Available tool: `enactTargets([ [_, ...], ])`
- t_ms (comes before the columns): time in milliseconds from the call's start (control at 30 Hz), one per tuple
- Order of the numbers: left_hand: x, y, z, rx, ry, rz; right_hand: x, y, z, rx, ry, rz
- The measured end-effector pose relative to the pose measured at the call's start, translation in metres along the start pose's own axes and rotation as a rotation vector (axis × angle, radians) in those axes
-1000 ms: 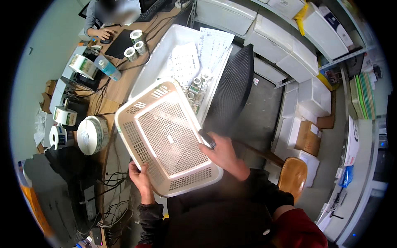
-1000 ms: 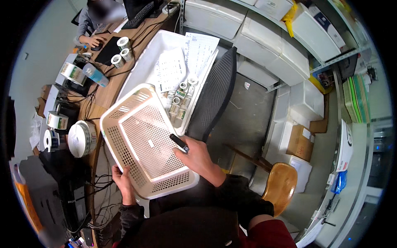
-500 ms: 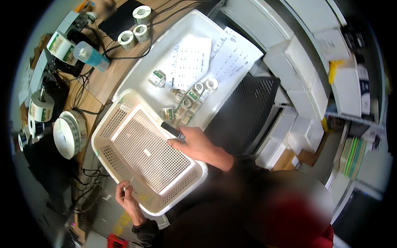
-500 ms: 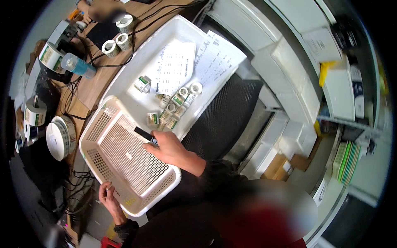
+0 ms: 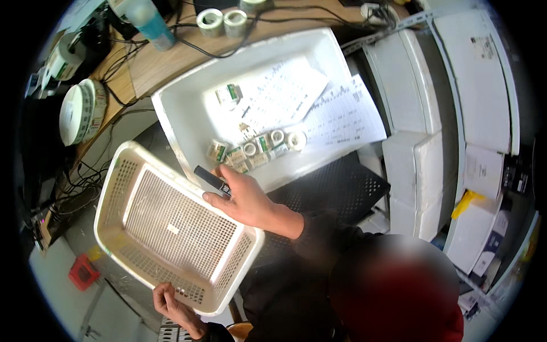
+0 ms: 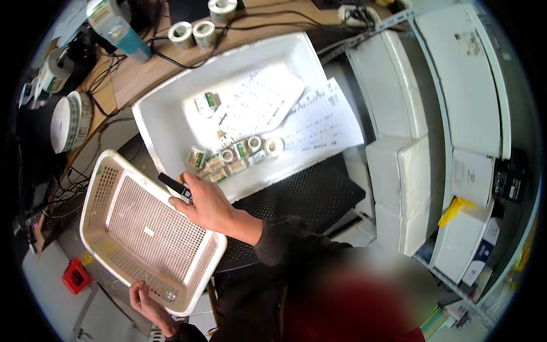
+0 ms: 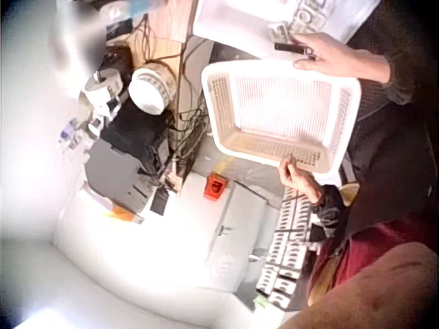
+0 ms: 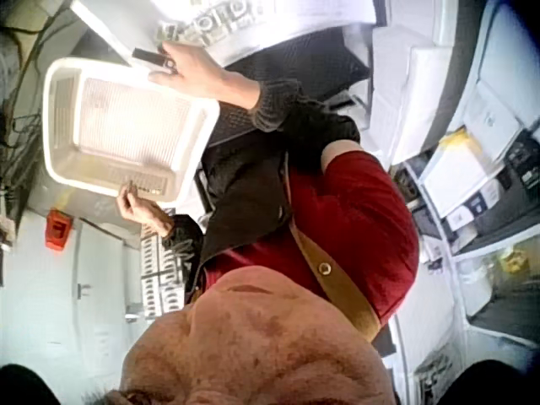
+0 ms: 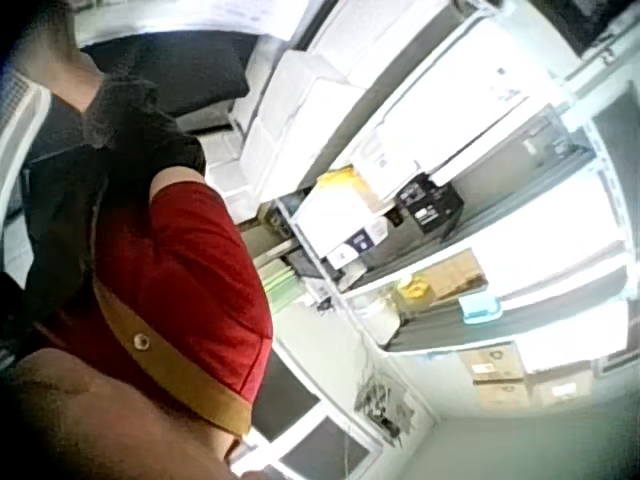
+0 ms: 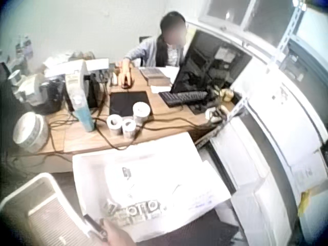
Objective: The person picks up rolls of labeled tape from a large bin, examines the labels, and places specific rolls into a small handheld tray while another person also handles items in the bin.
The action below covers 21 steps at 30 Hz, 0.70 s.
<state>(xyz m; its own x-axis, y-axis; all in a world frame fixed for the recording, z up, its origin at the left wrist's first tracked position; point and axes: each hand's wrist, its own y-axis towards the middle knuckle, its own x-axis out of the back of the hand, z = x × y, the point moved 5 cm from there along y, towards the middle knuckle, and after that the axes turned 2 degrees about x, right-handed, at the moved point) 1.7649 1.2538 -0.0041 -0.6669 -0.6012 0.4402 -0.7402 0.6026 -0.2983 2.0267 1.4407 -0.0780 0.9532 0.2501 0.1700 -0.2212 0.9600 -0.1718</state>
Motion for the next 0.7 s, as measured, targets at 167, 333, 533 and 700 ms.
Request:
enactTargets([
  [167, 0.047, -0.045, 0.042, 0.135, 0.031, -0.234, 0.028, -0.003, 0.020, 0.129, -0.095, -0.013],
  [333, 0.088, -0.111, 0.079, -0.158, 0.316, -0.311, 0.013, -0.052, 0.038, -0.103, 0.123, 0.253],
  [533, 0.092, -0.183, 0.101, 0.174, -0.128, -0.508, -0.028, -0.131, 0.046, 0.039, 0.248, 0.573],
  [700, 0.091, -0.247, 0.119, 0.295, -0.411, -0.618, -0.016, -0.138, 0.061, 0.146, 0.273, 0.539],
])
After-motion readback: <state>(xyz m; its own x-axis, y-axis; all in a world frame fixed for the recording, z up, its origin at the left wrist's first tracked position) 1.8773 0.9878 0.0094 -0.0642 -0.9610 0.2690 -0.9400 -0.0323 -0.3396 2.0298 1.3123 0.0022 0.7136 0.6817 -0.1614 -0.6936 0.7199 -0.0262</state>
